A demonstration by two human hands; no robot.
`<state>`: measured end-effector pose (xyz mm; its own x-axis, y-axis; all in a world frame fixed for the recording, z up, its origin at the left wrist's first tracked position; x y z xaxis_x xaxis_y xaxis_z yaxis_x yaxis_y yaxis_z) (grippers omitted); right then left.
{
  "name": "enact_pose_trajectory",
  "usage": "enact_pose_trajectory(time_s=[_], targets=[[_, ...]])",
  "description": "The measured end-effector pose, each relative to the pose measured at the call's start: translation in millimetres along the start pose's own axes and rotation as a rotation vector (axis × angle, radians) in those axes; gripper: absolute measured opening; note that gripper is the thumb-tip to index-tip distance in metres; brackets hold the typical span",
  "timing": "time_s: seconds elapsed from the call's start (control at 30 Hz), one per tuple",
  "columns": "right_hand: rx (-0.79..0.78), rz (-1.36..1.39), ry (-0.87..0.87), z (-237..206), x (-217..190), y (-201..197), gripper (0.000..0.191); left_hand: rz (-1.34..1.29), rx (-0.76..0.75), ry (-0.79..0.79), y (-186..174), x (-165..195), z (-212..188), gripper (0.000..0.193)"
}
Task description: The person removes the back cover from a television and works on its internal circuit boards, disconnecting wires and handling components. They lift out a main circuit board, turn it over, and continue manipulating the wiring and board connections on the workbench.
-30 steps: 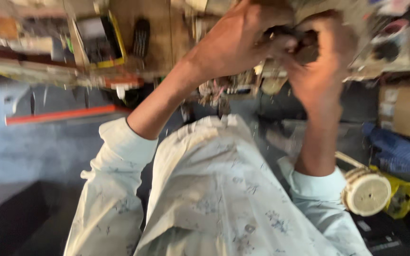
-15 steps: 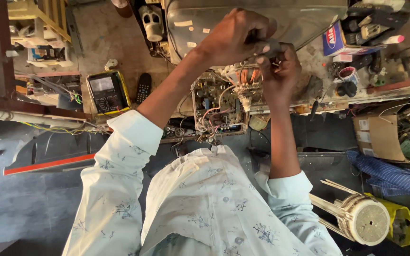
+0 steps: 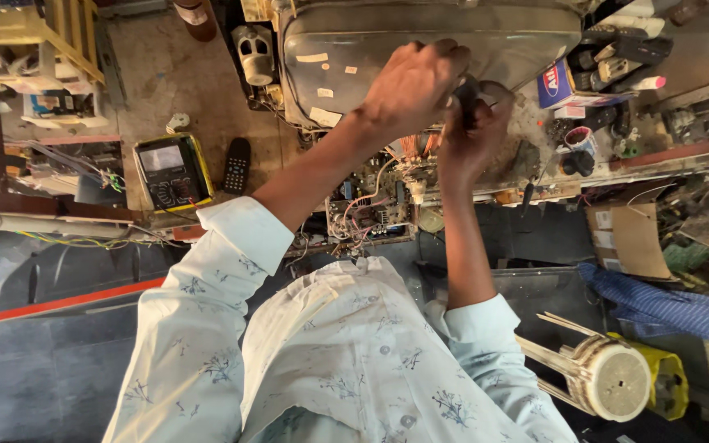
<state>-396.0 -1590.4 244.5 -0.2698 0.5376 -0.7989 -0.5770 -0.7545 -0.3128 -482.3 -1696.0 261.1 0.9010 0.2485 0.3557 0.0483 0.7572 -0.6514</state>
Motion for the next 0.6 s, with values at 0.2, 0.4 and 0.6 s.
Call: enact_pose_trajectory(time_s=[0.2,0.4,0.6], targets=[[0.000,-0.034,-0.112,-4.3,-21.2,3.8,0.025,0.120,-0.192,-0.148,27.6,-4.1,24.4,0.041],[0.098,-0.098,-0.104,10.9,-3.1,-6.0,0.015,0.088,-0.191,-0.107,26.1,2.8,73.5,0.037],[0.066,0.250,-0.013,26.3,33.7,-12.6,0.019,0.173,-0.079,-0.019,17.6,-12.0,113.2,0.037]])
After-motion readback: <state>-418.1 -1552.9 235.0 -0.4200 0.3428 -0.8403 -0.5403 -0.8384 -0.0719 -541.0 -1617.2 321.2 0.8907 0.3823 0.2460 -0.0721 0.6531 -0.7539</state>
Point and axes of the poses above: each hand's wrist, its own z-axis towards the middle knuckle, its own y-axis out of the palm, x = y × z, the point moved 6 cm from there along z, towards the middle knuckle, and after that the axes turned 7 degrees about -x, right-handed, at the moved point
